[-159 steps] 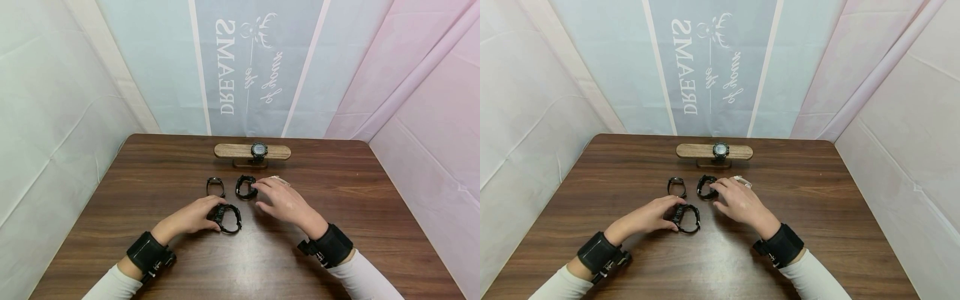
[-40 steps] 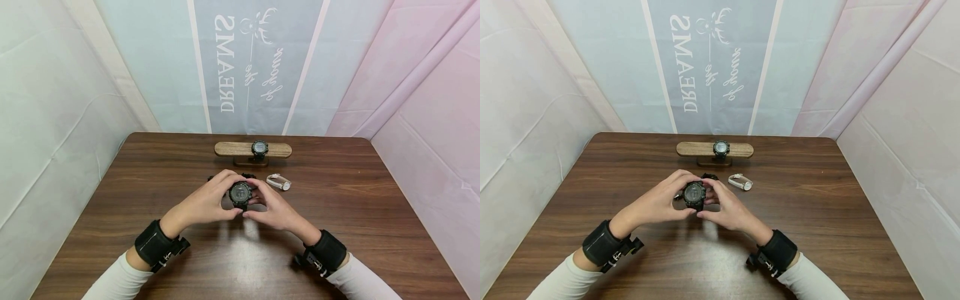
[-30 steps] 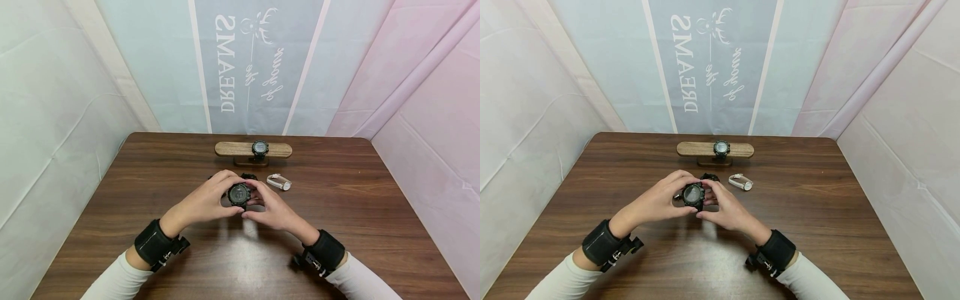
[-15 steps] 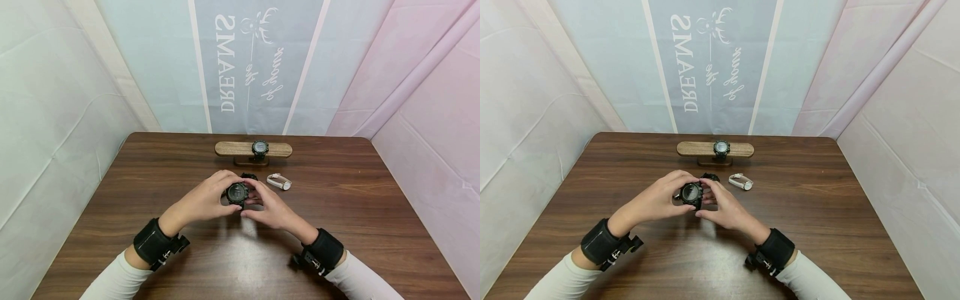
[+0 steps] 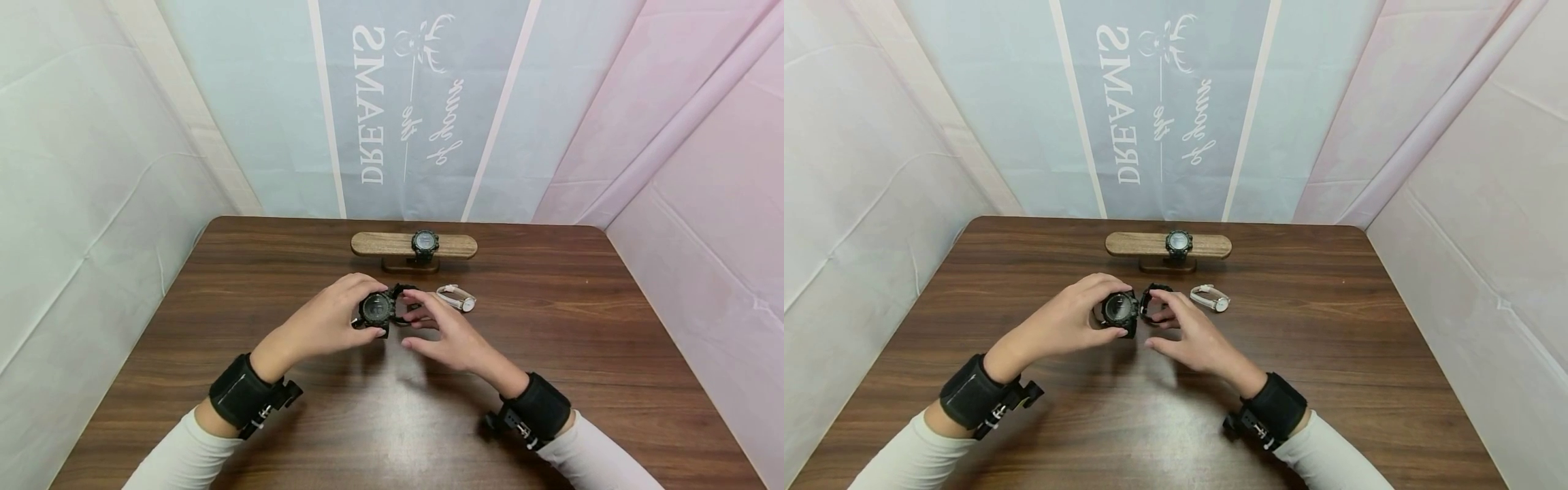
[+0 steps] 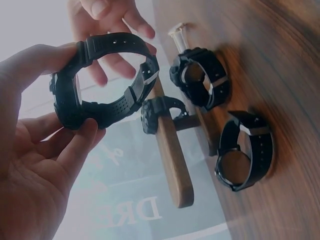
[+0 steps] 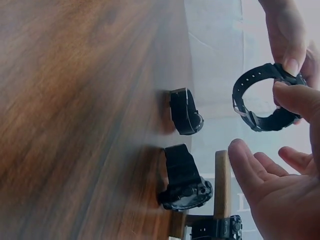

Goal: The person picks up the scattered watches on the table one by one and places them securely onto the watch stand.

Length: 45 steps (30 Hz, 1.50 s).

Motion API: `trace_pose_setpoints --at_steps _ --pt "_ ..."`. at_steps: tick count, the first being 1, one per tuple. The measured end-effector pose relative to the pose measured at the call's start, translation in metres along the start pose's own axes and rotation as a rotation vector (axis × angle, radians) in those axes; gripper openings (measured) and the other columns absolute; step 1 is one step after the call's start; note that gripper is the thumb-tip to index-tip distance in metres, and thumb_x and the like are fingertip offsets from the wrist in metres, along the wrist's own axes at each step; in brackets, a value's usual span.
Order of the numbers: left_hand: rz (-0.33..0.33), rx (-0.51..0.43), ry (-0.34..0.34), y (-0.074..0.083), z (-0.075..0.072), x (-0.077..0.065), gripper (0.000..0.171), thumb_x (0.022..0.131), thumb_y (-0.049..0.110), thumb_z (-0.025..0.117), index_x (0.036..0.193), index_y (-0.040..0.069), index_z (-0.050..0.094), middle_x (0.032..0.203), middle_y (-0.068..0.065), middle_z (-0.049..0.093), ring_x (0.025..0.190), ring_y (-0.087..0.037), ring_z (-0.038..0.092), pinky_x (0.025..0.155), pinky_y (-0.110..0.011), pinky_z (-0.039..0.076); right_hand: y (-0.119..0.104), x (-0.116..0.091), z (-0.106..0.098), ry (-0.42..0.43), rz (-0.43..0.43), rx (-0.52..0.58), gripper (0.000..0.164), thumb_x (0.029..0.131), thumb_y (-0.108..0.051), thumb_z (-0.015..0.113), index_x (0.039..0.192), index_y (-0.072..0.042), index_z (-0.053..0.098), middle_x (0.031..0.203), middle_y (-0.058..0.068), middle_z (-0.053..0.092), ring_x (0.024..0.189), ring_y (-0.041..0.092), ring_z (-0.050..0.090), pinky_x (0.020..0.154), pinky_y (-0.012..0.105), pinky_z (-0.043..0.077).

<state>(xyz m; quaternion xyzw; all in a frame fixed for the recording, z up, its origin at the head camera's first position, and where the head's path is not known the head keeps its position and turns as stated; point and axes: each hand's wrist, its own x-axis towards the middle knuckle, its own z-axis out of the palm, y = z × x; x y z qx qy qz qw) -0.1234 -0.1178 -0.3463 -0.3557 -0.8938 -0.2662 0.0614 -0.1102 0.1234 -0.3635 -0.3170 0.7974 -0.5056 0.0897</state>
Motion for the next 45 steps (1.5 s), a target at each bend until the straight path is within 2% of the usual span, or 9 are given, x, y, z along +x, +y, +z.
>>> trace_pose_setpoints --at_steps 12,16,21,24,28,36,41,45 --pt "-0.076 0.03 -0.032 -0.011 -0.01 0.0 0.057 0.076 0.034 0.075 0.125 0.012 0.054 0.121 0.001 0.053 0.111 -0.011 0.049 0.09 -0.031 0.046 -0.005 -0.004 -0.018 0.037 0.032 -0.139 0.062 0.083 -0.006 0.07 0.137 -0.004 0.04 0.132 0.014 0.048 0.115 0.031 0.054 0.092 0.045 0.047" --pt "-0.106 0.035 -0.044 -0.015 -0.014 0.001 0.057 0.077 0.034 0.074 0.126 0.012 0.054 0.123 0.0 0.053 0.113 -0.013 0.049 0.09 -0.032 0.046 0.007 -0.004 -0.023 0.05 0.024 -0.154 0.063 0.082 -0.006 0.071 0.138 -0.004 0.039 0.132 0.015 0.047 0.116 0.031 0.052 0.092 0.045 0.047" --pt "-0.124 0.036 -0.041 -0.021 -0.018 0.002 0.057 0.077 0.032 0.075 0.125 0.01 0.054 0.123 -0.004 0.053 0.114 -0.017 0.049 0.091 -0.035 0.046 0.029 -0.005 -0.029 0.071 0.023 -0.163 0.066 0.082 -0.011 0.072 0.139 -0.012 0.039 0.134 0.01 0.045 0.118 0.027 0.051 0.094 0.041 0.047" --pt "-0.125 0.048 -0.029 -0.025 -0.02 0.002 0.058 0.076 0.032 0.075 0.125 0.01 0.054 0.123 -0.004 0.053 0.114 -0.017 0.049 0.093 -0.035 0.045 0.034 -0.005 -0.032 0.08 0.017 -0.19 0.065 0.082 -0.017 0.072 0.139 -0.018 0.04 0.133 0.004 0.046 0.117 0.019 0.052 0.094 0.037 0.047" --pt "-0.137 0.051 -0.032 -0.03 -0.023 0.002 0.06 0.076 0.032 0.075 0.127 0.01 0.052 0.125 -0.004 0.051 0.115 -0.018 0.05 0.093 -0.036 0.045 0.035 -0.005 -0.037 0.081 0.007 -0.224 0.065 0.083 -0.023 0.071 0.139 -0.021 0.039 0.132 0.002 0.047 0.115 0.019 0.054 0.092 0.037 0.049" --pt "-0.168 0.041 -0.045 -0.04 -0.031 0.004 0.06 0.078 0.033 0.074 0.129 0.011 0.051 0.128 -0.004 0.05 0.115 -0.02 0.05 0.093 -0.039 0.045 0.039 -0.004 -0.048 0.091 0.021 -0.255 0.063 0.083 -0.026 0.071 0.138 -0.019 0.04 0.133 0.002 0.045 0.111 0.026 0.057 0.082 0.032 0.053" --pt "-0.17 0.035 -0.037 -0.05 -0.034 0.007 0.059 0.078 0.032 0.073 0.128 0.009 0.051 0.128 -0.005 0.05 0.114 -0.021 0.05 0.092 -0.04 0.045 0.042 -0.003 -0.056 0.112 0.005 -0.302 0.063 0.083 -0.023 0.072 0.138 -0.013 0.042 0.132 0.005 0.046 0.112 0.023 0.056 0.088 0.037 0.05" --pt "-0.173 0.028 -0.03 -0.057 -0.035 0.012 0.058 0.078 0.029 0.074 0.127 0.008 0.052 0.125 -0.005 0.051 0.107 -0.018 0.052 0.087 -0.037 0.047 0.044 -0.001 -0.062 0.115 0.027 -0.312 0.062 0.084 -0.025 0.071 0.138 -0.015 0.042 0.132 0.006 0.046 0.112 0.02 0.056 0.087 0.039 0.051"
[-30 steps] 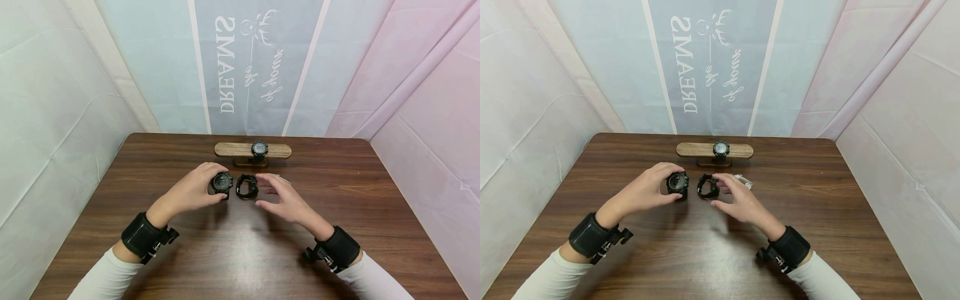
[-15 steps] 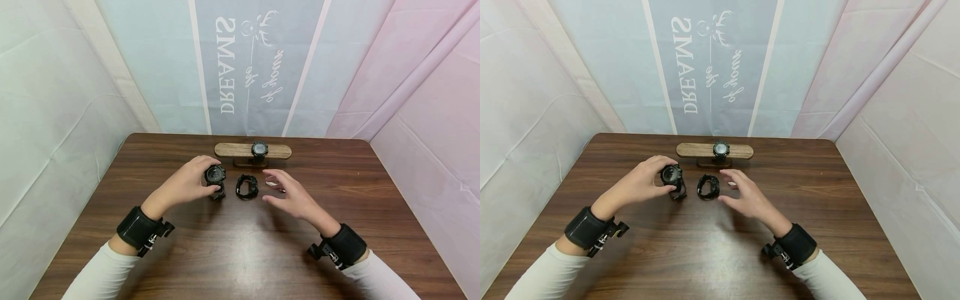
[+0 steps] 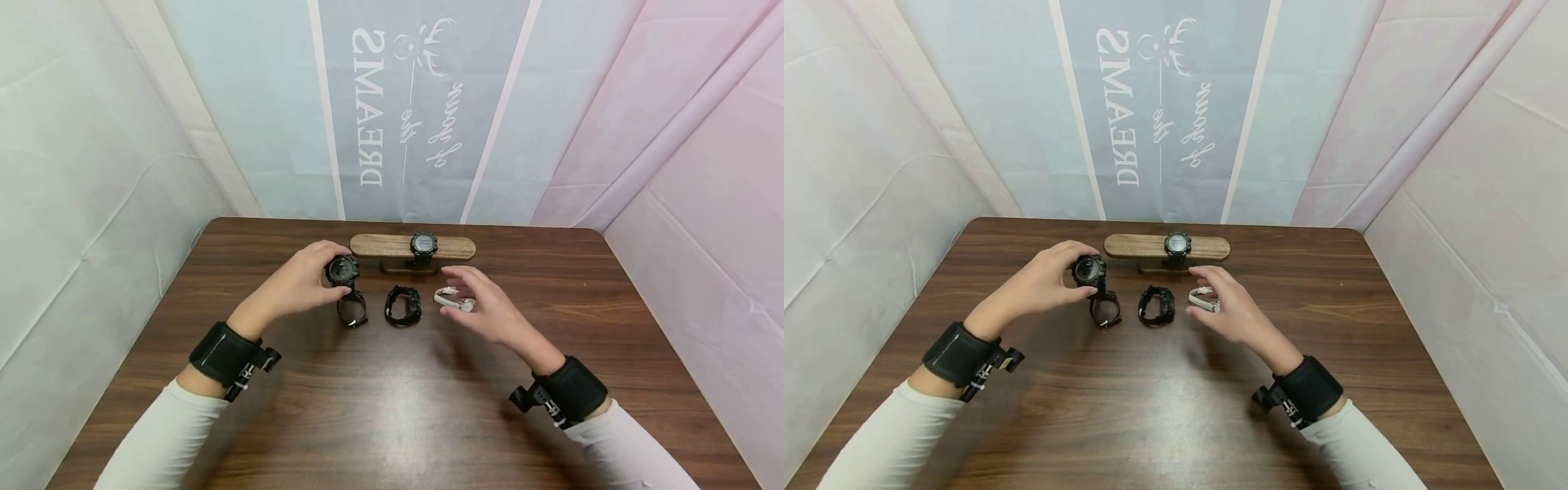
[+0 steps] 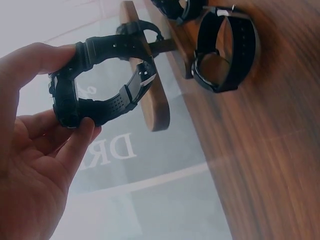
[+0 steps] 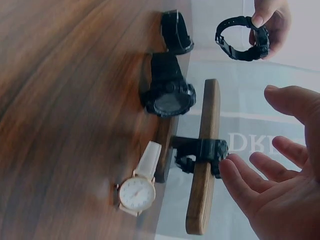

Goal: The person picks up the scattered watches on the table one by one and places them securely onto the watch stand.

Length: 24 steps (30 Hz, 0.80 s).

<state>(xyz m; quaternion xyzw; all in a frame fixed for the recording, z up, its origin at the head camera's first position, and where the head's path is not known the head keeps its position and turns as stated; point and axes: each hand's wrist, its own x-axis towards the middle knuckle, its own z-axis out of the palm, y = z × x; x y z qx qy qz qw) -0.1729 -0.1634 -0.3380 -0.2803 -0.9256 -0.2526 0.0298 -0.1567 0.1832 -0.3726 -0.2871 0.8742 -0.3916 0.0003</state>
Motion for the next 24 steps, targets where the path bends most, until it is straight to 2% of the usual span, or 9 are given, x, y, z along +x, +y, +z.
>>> trace_pose_setpoints --at_steps 3,12,24 --pt "-0.009 0.005 -0.001 -0.005 -0.001 0.004 0.057 0.078 0.028 0.074 0.126 0.008 0.052 0.124 -0.005 0.051 0.105 -0.018 0.052 0.086 -0.036 0.047 0.003 0.002 -0.005 -0.003 0.024 -0.005 0.062 0.084 -0.027 0.07 0.138 -0.016 0.042 0.132 0.006 0.046 0.111 0.022 0.056 0.083 0.04 0.052" --pt "-0.027 0.001 0.005 -0.021 -0.003 0.016 0.056 0.077 0.025 0.076 0.125 0.008 0.053 0.122 -0.005 0.052 0.104 -0.018 0.053 0.083 -0.035 0.047 0.016 0.008 -0.018 0.007 0.029 -0.099 0.061 0.085 -0.022 0.07 0.138 -0.011 0.042 0.132 0.008 0.046 0.11 0.026 0.055 0.089 0.044 0.049" --pt "-0.083 0.053 0.002 -0.044 -0.002 0.032 0.058 0.077 0.029 0.075 0.126 0.006 0.053 0.123 -0.009 0.052 0.107 -0.022 0.053 0.086 -0.037 0.047 0.035 0.021 -0.033 0.043 0.032 -0.185 0.058 0.084 -0.013 0.07 0.135 -0.004 0.045 0.129 0.014 0.046 0.109 0.027 0.051 0.085 0.042 0.051"
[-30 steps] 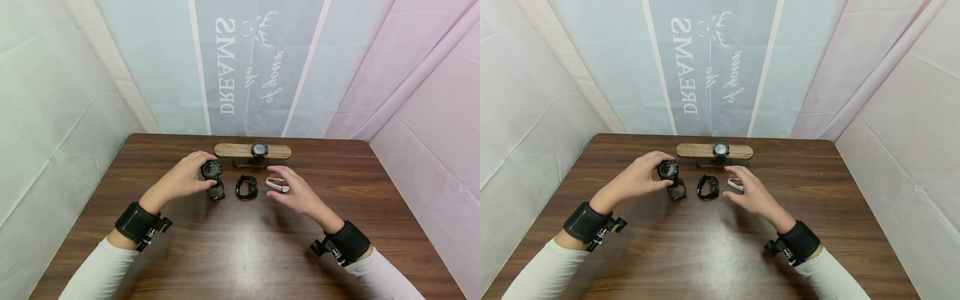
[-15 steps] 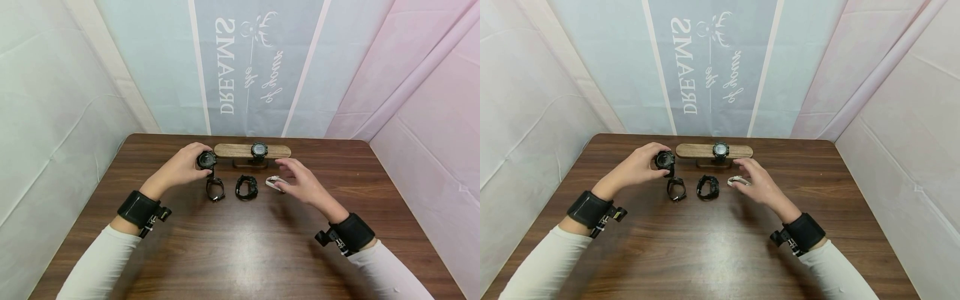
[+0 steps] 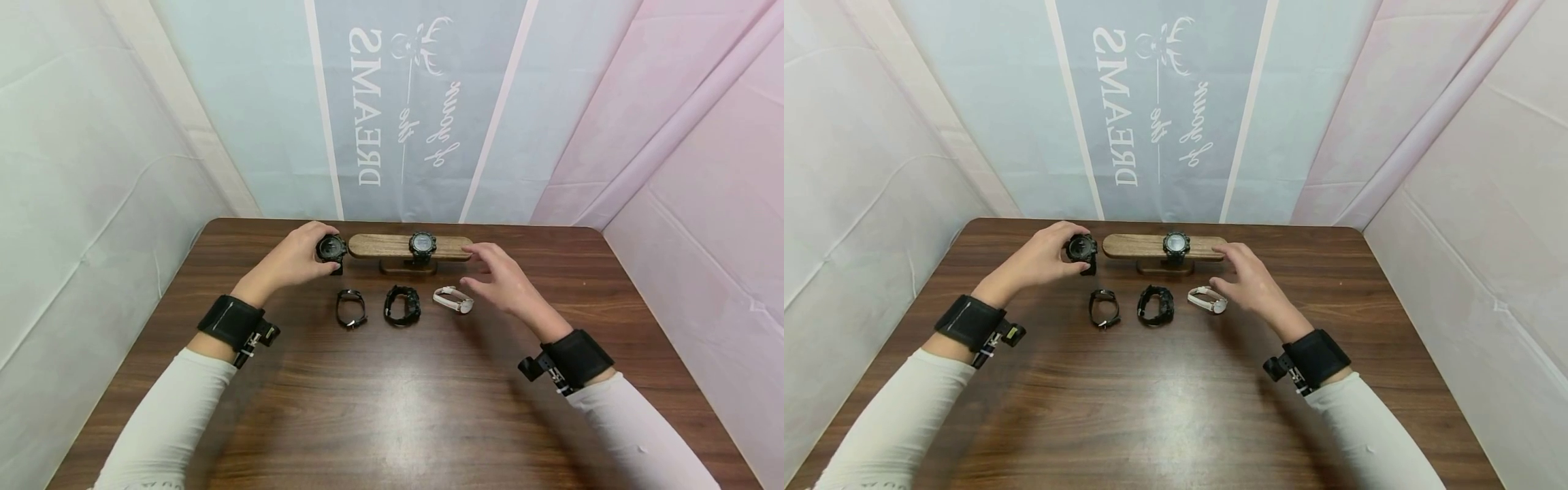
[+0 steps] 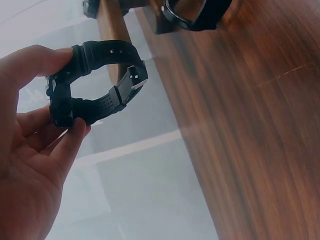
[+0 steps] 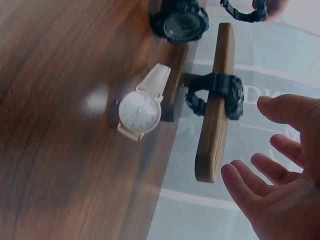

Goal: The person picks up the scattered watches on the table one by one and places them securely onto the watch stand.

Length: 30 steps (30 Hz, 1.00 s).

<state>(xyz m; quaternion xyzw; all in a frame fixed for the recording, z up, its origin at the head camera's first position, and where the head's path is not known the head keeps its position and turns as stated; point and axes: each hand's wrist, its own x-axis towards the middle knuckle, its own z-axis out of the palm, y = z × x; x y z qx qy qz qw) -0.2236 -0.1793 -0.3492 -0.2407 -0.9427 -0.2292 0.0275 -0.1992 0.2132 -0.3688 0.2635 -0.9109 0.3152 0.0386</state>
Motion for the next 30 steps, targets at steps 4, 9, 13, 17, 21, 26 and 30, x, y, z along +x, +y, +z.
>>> trace_pose_setpoints --at_steps 4,9,13,17,21,26,30 --pt "-0.012 0.008 -0.005 -0.005 0.001 0.005 0.058 0.078 0.028 0.074 0.127 0.006 0.052 0.122 -0.009 0.052 0.107 -0.022 0.052 0.087 -0.038 0.046 0.005 0.006 -0.002 0.008 0.014 -0.059 0.057 0.084 -0.014 0.07 0.134 -0.004 0.045 0.127 0.015 0.047 0.109 0.029 0.05 0.084 0.045 0.049" --pt "-0.032 0.006 -0.026 -0.01 0.003 0.012 0.06 0.079 0.028 0.073 0.129 0.005 0.05 0.125 -0.009 0.051 0.109 -0.024 0.051 0.087 -0.039 0.046 0.012 0.015 -0.003 -0.006 0.051 -0.086 0.057 0.085 -0.014 0.069 0.135 -0.004 0.044 0.128 0.016 0.045 0.112 0.031 0.048 0.085 0.045 0.048" --pt "-0.044 0.012 -0.043 -0.015 0.005 0.017 0.061 0.081 0.029 0.072 0.132 0.006 0.049 0.127 -0.01 0.05 0.11 -0.025 0.051 0.088 -0.04 0.046 0.017 0.02 -0.002 -0.031 0.081 -0.1 0.057 0.086 -0.015 0.067 0.136 -0.005 0.043 0.131 0.016 0.042 0.112 0.031 0.047 0.086 0.045 0.047" --pt "-0.04 -0.003 -0.042 -0.018 0.007 0.021 0.062 0.081 0.027 0.072 0.133 0.006 0.047 0.129 -0.011 0.049 0.113 -0.026 0.05 0.09 -0.041 0.045 0.023 0.027 -0.001 -0.043 0.096 -0.14 0.057 0.086 -0.016 0.068 0.137 -0.006 0.043 0.134 0.016 0.04 0.116 0.032 0.045 0.09 0.047 0.042" --pt "-0.047 -0.007 -0.051 -0.021 0.009 0.025 0.062 0.081 0.027 0.071 0.134 0.007 0.046 0.13 -0.011 0.048 0.114 -0.026 0.049 0.091 -0.041 0.045 0.026 0.034 0.001 -0.067 0.112 -0.151 0.058 0.086 -0.015 0.068 0.137 -0.007 0.042 0.135 0.017 0.039 0.12 0.034 0.041 0.094 0.05 0.04" --pt "-0.051 -0.012 -0.064 -0.022 0.013 0.03 0.062 0.082 0.026 0.071 0.135 0.007 0.046 0.13 -0.012 0.048 0.114 -0.026 0.049 0.091 -0.041 0.045 0.028 0.04 0.004 -0.087 0.134 -0.161 0.058 0.086 -0.014 0.068 0.137 -0.008 0.043 0.136 0.016 0.038 0.123 0.033 0.04 0.096 0.049 0.039" --pt "-0.04 -0.002 -0.069 -0.024 0.016 0.034 0.063 0.082 0.026 0.071 0.136 0.006 0.045 0.13 -0.012 0.048 0.114 -0.026 0.049 0.091 -0.04 0.045 0.03 0.045 0.007 -0.101 0.147 -0.17 0.057 0.086 -0.013 0.068 0.137 -0.008 0.043 0.136 0.015 0.038 0.123 0.032 0.04 0.096 0.049 0.04"
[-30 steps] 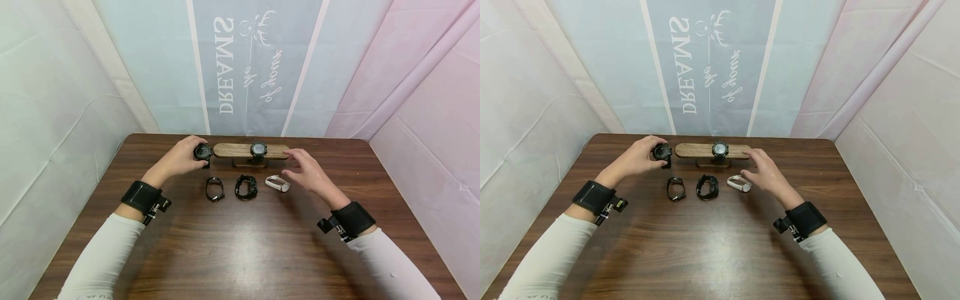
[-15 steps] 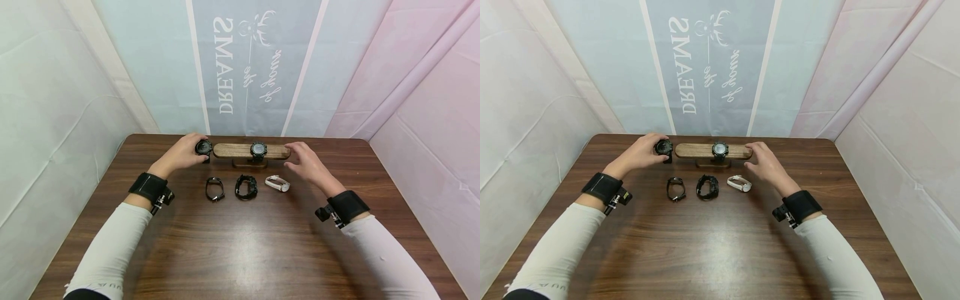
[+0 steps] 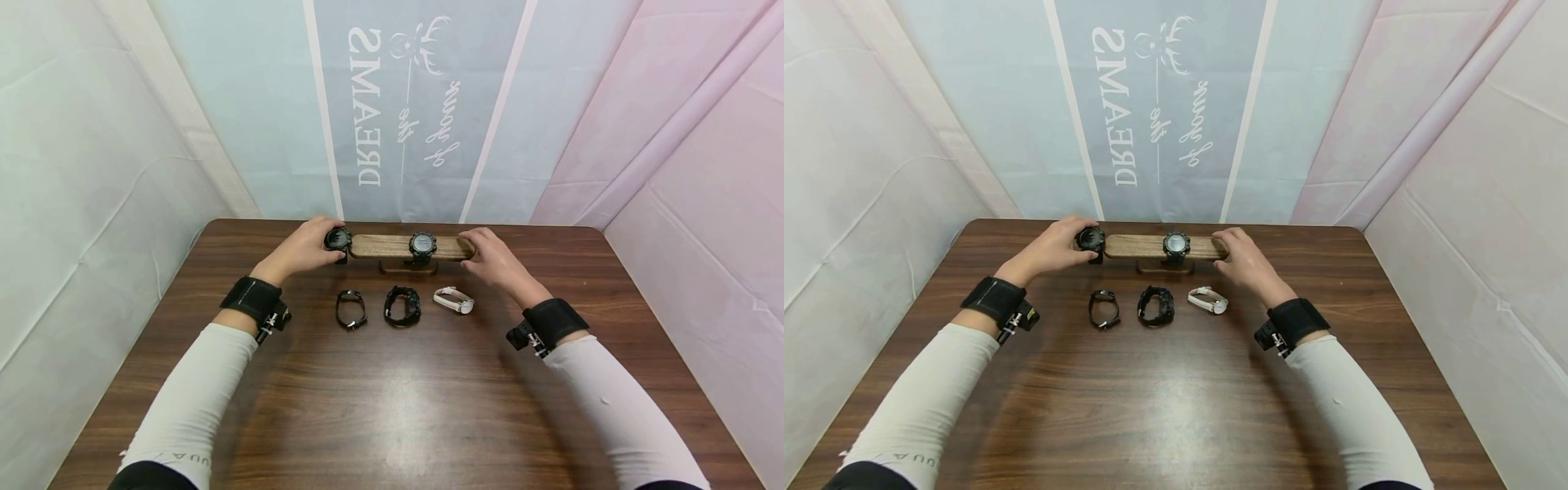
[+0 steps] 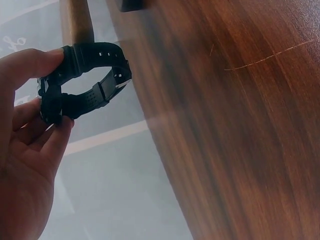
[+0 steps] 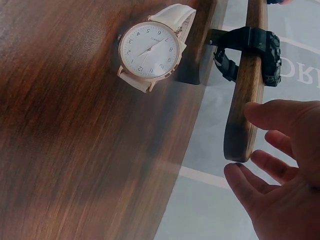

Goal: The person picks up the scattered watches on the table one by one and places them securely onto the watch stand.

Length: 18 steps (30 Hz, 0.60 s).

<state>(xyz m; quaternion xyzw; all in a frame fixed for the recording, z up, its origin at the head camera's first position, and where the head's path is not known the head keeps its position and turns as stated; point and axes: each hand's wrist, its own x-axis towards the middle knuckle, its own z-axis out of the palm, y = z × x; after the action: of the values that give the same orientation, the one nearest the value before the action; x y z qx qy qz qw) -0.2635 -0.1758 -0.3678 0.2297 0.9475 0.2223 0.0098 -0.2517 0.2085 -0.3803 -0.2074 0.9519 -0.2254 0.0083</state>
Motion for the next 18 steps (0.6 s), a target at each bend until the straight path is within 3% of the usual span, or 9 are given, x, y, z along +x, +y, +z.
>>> trace_pose_setpoints --at_steps 18 --pt "0.028 -0.011 -0.01 0.0017 0.0059 0.0096 0.062 0.082 0.025 0.071 0.135 0.006 0.046 0.129 -0.012 0.049 0.113 -0.024 0.05 0.092 -0.038 0.045 -0.0008 0.0091 0.0034 0.0 -0.001 -0.044 0.05 0.086 -0.01 0.066 0.132 -0.004 0.048 0.131 0.016 0.044 0.119 0.032 0.045 0.093 0.046 0.043"
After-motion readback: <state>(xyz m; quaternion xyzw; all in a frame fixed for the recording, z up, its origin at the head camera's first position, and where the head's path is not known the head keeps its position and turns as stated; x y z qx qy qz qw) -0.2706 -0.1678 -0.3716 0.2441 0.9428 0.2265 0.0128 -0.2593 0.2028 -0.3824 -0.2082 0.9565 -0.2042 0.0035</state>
